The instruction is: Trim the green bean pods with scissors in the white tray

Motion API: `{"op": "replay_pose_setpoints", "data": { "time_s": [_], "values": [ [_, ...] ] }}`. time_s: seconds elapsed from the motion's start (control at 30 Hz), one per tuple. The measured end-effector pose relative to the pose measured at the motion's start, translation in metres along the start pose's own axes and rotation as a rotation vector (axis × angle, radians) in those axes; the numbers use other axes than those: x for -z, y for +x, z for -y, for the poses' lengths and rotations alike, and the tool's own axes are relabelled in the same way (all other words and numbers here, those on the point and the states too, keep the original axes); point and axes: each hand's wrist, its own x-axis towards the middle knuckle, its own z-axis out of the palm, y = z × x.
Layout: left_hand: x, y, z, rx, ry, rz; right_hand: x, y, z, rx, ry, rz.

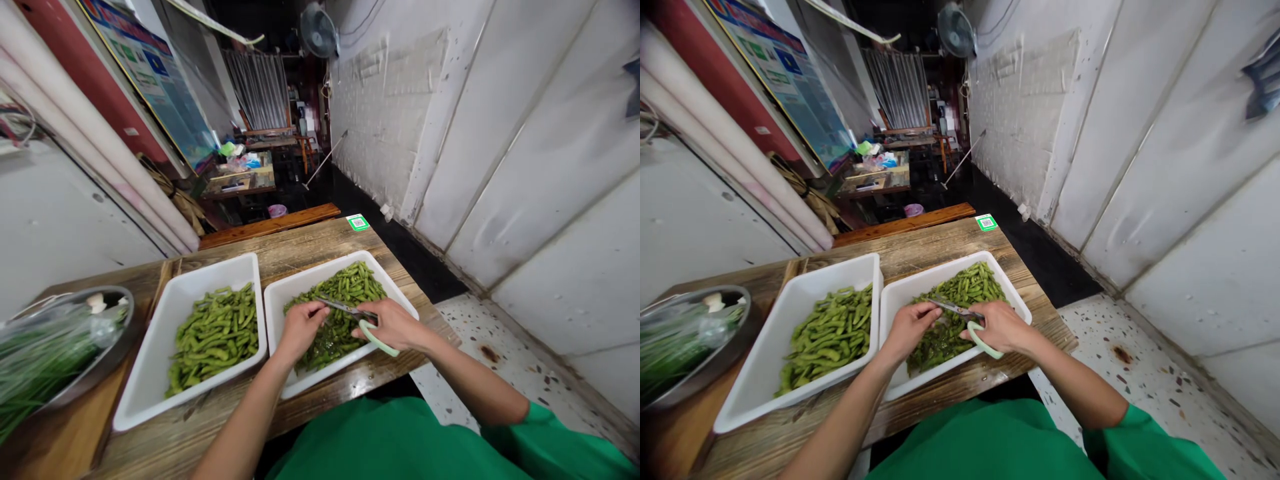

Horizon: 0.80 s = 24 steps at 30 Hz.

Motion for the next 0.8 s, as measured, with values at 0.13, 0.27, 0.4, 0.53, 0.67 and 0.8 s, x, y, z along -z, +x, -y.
{"op": "replay_pose_setpoints", "data": {
  "time_s": [0.13, 0.27, 0.4, 0.53, 0.67, 0.8],
  "values": [
    [0.001, -0.003, -0.006, 0.095, -0.098, 0.11, 0.004, -0.001, 0.0, 0.035, -0.07, 0.051],
    [0.003, -0.007, -0.011, 0.231, -0.181, 0.218, 0.015, 0.002, -0.001, 0.081, -0.123, 0.141],
    [0.006, -0.007, -0.007, 0.369, -0.348, 0.269, 0.022, 0.007, -0.005, 0.106, -0.082, 0.231],
    [0.012, -0.003, 0.0, 0.46, -0.828, 0.099, 0.024, 0.007, -0.008, 0.037, -0.004, 0.171],
    [0.015, 0.001, 0.002, 0.484, -1.14, -0.043, 0.023, 0.002, -0.006, 0.007, 0.055, 0.135],
    [0.011, 0.001, -0.003, 0.437, -1.236, -0.182, 0.022, -0.003, 0.001, 0.029, 0.044, 0.112]
  ]
}}
